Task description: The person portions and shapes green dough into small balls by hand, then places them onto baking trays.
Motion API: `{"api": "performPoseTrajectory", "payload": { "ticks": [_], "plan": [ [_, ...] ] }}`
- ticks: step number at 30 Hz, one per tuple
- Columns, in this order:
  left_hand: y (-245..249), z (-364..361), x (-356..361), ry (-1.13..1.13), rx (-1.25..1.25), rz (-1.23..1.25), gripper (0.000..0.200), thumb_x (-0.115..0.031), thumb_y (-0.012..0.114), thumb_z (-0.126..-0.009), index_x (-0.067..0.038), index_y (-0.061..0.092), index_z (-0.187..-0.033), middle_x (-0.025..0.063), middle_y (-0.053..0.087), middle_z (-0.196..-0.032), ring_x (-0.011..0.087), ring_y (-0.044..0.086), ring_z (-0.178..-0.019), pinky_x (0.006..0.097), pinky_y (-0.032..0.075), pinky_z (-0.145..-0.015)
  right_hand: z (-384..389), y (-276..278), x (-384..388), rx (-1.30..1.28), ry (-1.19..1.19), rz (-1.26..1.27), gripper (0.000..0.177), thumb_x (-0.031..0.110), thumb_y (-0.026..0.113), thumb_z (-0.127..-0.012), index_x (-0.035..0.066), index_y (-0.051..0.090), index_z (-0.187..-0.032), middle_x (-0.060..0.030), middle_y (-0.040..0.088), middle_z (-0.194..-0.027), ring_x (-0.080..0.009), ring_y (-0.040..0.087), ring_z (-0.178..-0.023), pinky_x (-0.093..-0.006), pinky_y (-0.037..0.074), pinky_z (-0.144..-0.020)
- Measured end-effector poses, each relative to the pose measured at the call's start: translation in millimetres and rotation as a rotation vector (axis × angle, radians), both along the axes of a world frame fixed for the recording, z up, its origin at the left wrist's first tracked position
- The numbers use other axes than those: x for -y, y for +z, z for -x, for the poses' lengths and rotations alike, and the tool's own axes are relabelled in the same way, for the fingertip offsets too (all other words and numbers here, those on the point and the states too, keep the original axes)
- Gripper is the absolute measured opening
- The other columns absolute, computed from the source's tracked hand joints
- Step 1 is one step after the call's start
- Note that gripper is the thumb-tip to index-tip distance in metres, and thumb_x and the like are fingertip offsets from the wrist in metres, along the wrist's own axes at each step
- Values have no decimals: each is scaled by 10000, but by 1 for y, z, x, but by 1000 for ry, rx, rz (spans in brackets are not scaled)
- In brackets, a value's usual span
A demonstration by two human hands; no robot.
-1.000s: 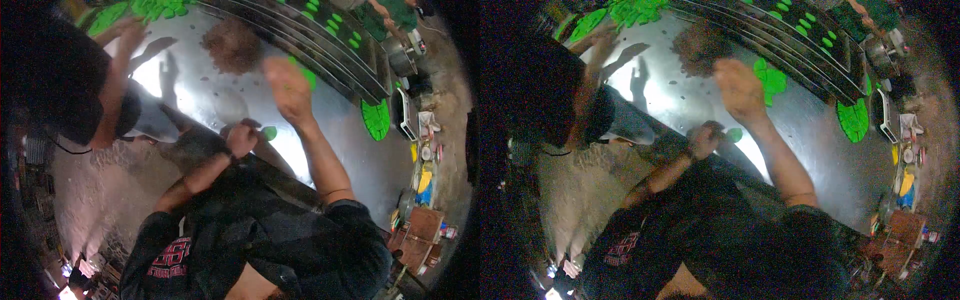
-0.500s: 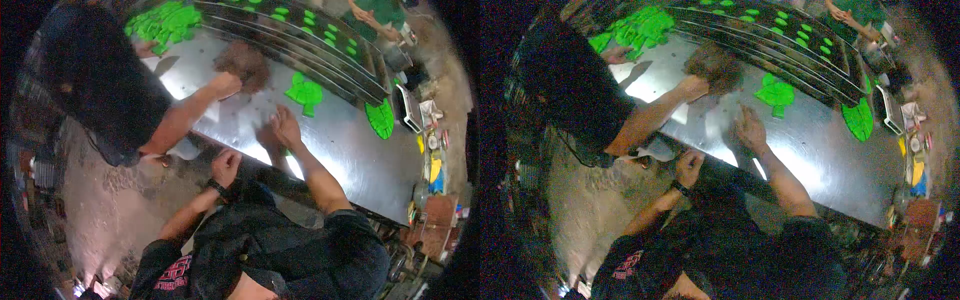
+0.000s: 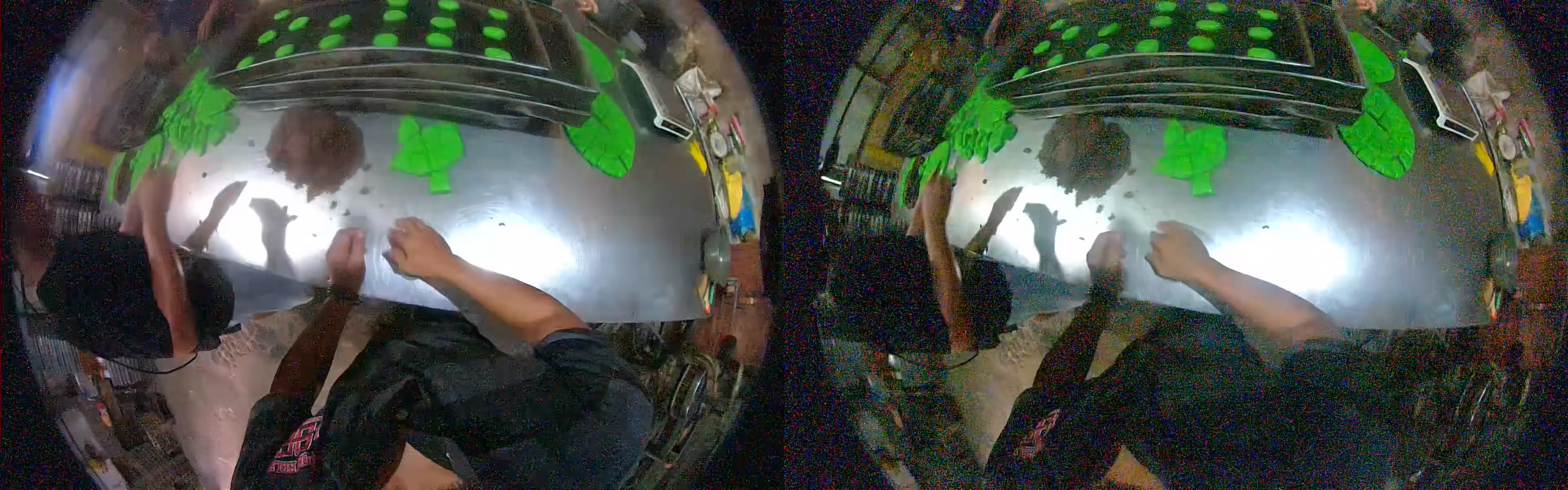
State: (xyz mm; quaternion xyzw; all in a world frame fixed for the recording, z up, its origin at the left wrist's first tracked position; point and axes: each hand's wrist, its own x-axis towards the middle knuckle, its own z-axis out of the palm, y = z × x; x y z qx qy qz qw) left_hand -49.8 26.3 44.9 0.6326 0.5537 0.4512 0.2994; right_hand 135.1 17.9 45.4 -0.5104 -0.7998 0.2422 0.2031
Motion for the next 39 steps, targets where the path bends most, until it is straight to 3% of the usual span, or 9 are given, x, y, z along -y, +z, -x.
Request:
{"api": "performPoseTrajectory", "payload": {
  "ticks": [8, 10, 14, 17, 22, 29, 32, 35, 39],
  "plan": [
    [-64, -16, -36, -21, 225, 474, 271, -283, 574, -883, -13, 594, -872, 57, 599, -737, 96, 544, -677, 236, 452, -591, -87, -19, -16, -269, -31, -41, 313, 291, 605, -807, 68, 628, -1024, -155, 608, -971, -315, 564, -938, -388, 455, -837],
    [-59, -49, -43, 32, 197, 94, 280, -300, 564, -888, -22, 593, -881, 69, 600, -790, 124, 560, -699, 265, 471, -614, -89, 0, -44, -236, -429, -48, 273, 250, 598, -793, 31, 638, -952, -181, 602, -900, -330, 566, -869, -391, 458, -784],
    [-29, -92, -65, -90, -384, -29, 259, -253, 575, -849, -9, 615, -928, 139, 605, -902, 270, 598, -766, 357, 481, -722, -100, -20, -94, -10, -430, 66, 232, 205, 696, -709, 23, 612, -825, -156, 600, -768, -290, 586, -752, -370, 474, -686],
    [-9, -104, -58, -37, -136, 153, 243, -253, 563, -853, -36, 621, -943, 154, 604, -897, 285, 596, -825, 362, 474, -746, -91, -8, -88, -317, -366, 372, 289, 262, 708, -634, 26, 561, -710, -148, 590, -761, -306, 579, -743, -363, 473, -708],
    [26, -78, -28, 4, -106, 190, 302, -329, 551, -886, -35, 615, -907, 150, 624, -815, 251, 607, -732, 370, 466, -652, -40, 35, -25, -978, -272, 562, 352, -2, 754, -632, 44, 518, -890, 20, 505, -767, -72, 513, -726, -219, 440, -653],
    [-4, -7, 33, 416, 61, 14, 481, -417, 404, -933, -9, 585, -751, 165, 547, -602, 296, 553, -569, 395, 421, -579, 28, 43, 15, -608, -89, 368, 196, -36, 711, -713, 11, 600, -868, -38, 629, -843, -89, 577, -759, -228, 480, -657],
    [-23, 39, 43, 409, 14, 141, 414, -429, 437, -901, -58, 621, -907, 147, 579, -935, 291, 544, -882, 434, 406, -795, 56, 50, 17, -373, 187, -250, 244, -57, 635, -703, 46, 636, -924, -134, 641, -925, -256, 636, -814, -318, 523, -707],
    [-42, 53, 62, 332, -429, -8, 411, -407, 555, -801, -113, 606, -1084, 102, 410, -1287, 324, 339, -1189, 506, 231, -1010, 73, 34, 25, -47, 151, 23, 267, 70, 644, -688, 85, 644, -955, -128, 643, -946, -299, 624, -853, -348, 507, -770],
    [-29, 37, 67, 330, -441, -16, 324, -324, 638, -748, -136, 633, -1012, 89, 502, -1206, 310, 436, -1111, 478, 268, -994, 44, -3, -73, -140, 311, 163, 253, 139, 617, -750, 73, 639, -994, -150, 639, -959, -314, 612, -889, -369, 496, -794]
  ]
}}
